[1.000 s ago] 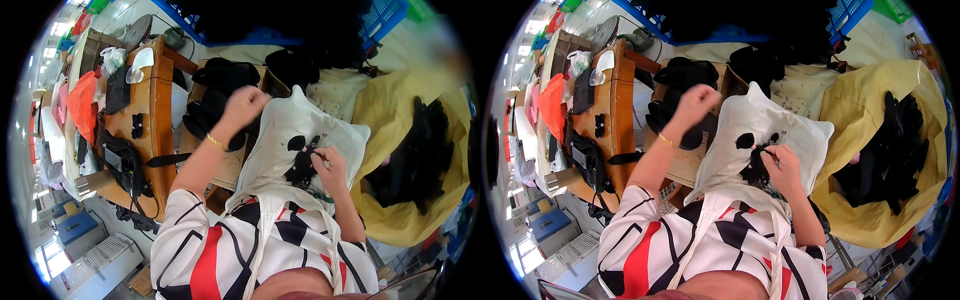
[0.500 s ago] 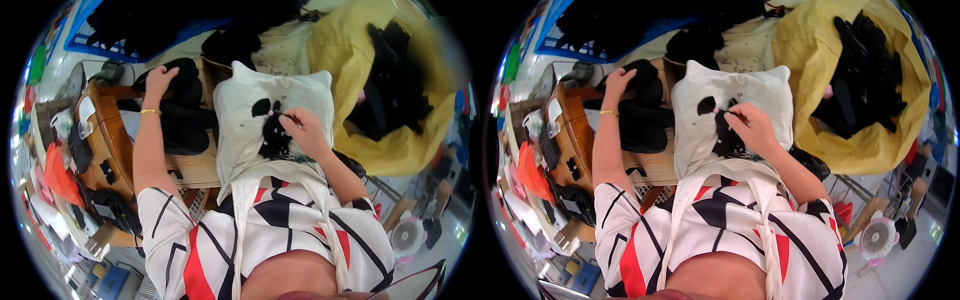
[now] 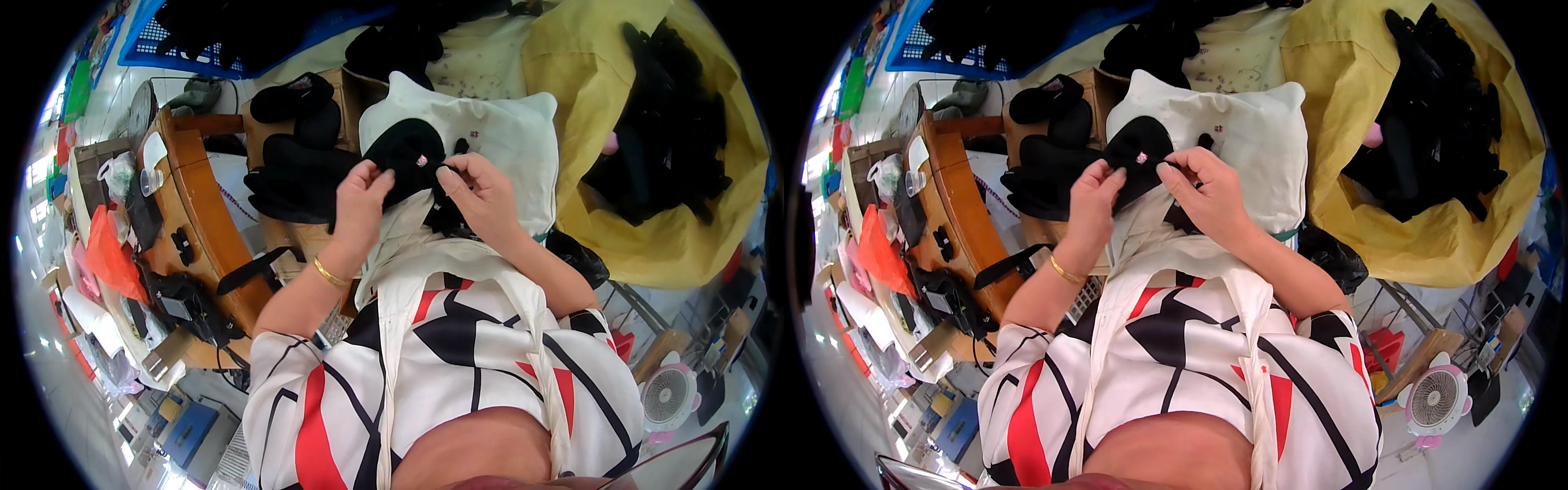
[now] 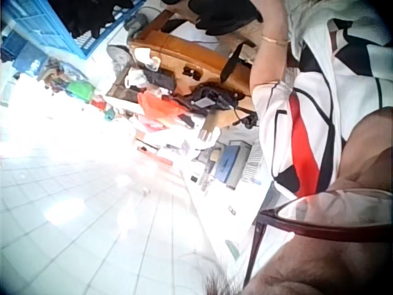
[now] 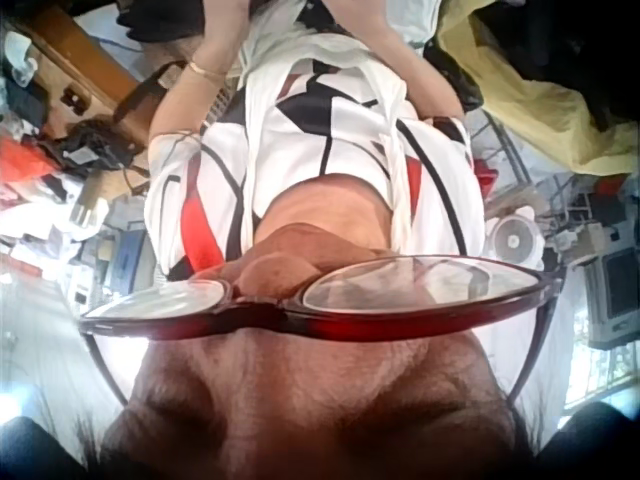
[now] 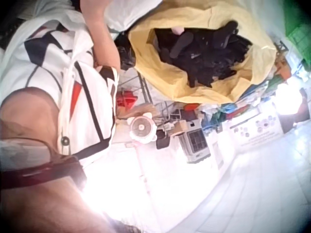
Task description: The person is seated and sewing a black shoe using a needle and thread. They repeatedly insert the needle into the shoe's upper part and pull the thread through to secure it. The person handles the shoe and thread with both hands, occasionally adjusting the shoe's position on a cushion on their lap.
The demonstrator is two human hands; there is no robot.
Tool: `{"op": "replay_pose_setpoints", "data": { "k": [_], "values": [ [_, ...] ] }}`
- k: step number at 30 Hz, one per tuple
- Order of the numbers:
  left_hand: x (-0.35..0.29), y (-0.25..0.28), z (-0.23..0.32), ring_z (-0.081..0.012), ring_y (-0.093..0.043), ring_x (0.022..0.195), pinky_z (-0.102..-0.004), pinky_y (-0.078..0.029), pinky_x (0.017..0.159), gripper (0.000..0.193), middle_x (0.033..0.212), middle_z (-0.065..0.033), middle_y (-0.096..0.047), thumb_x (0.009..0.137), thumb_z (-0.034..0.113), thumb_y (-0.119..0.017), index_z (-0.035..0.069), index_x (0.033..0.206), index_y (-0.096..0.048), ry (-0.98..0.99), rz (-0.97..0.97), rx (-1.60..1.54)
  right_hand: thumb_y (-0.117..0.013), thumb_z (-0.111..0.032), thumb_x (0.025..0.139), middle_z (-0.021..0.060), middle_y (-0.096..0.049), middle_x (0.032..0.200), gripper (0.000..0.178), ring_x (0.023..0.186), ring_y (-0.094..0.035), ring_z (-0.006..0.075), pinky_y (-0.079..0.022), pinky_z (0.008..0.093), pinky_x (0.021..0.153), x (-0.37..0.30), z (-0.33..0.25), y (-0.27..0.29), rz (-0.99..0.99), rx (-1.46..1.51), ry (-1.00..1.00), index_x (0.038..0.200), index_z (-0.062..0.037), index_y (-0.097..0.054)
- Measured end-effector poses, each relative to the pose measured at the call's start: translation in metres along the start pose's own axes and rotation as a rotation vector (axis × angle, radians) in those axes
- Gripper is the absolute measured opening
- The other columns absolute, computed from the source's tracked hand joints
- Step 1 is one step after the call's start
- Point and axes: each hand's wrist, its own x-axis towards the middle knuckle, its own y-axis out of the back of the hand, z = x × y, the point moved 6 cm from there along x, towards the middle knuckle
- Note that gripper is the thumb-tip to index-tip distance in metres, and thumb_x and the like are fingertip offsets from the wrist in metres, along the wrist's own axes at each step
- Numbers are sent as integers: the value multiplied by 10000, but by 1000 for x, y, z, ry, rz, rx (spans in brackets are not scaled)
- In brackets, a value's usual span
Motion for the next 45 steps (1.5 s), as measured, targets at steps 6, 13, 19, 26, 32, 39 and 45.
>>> {"op": "replay_pose_setpoints", "data": {
  "k": [6,13,19,26,32,39,45],
  "values": [
    [-29,-29,-20,-101,-532,1030,-249,-381,976,248,1090,-7,-577,930,115,-652,26,1144,-565,-32,-35,-430,-694,-94,864,88,-607,824,128,685,-577,178,-476,289,608,-3,7,-24,-125,-279,142,964,-24,-655],
    [-17,-22,-32,-124,-605,869,-310,-482,857,82,906,-16,-651,933,131,-662,56,901,-663,129,130,-562,-637,-93,903,116,-650,897,145,820,-658,209,-522,304,705,-18,15,-11,-211,-328,98,1034,-30,-633],
    [-9,-20,-32,-149,-631,941,-335,-485,909,123,979,-46,-681,909,140,-696,25,944,-670,162,155,-447,-578,-94,979,56,-661,850,85,755,-638,99,-528,242,691,-20,26,9,-327,403,-429,999,-15,-599],
    [-10,-29,-21,-153,-642,977,-332,-483,912,137,1024,-59,-693,902,117,-696,7,981,-676,105,101,-472,-584,-124,976,39,-626,766,107,664,-589,92,-472,229,601,-27,-6,-3,-644,543,-486,935,-30,-552],
    [-10,-31,-18,-134,-638,942,-343,-479,889,150,1016,-35,-695,895,133,-707,26,997,-682,94,72,-470,-601,-132,951,12,-581,715,112,655,-558,70,-461,256,592,4,20,-6,-215,-163,-215,983,-26,-583],
    [-9,-26,-25,-134,-631,946,-306,-484,868,189,1037,-39,-684,898,122,-699,26,1057,-662,120,43,-478,-598,-132,924,84,-581,686,171,563,-497,138,-426,285,560,7,20,-20,-226,-402,-72,1056,-25,-621],
    [-8,-25,-26,-145,-619,968,-377,-459,914,147,1022,-52,-689,894,138,-707,13,969,-687,115,45,-480,-591,-121,918,79,-572,668,174,555,-486,133,-421,282,550,7,21,-20,-219,-405,-57,1056,-22,-630]
  ]
}}
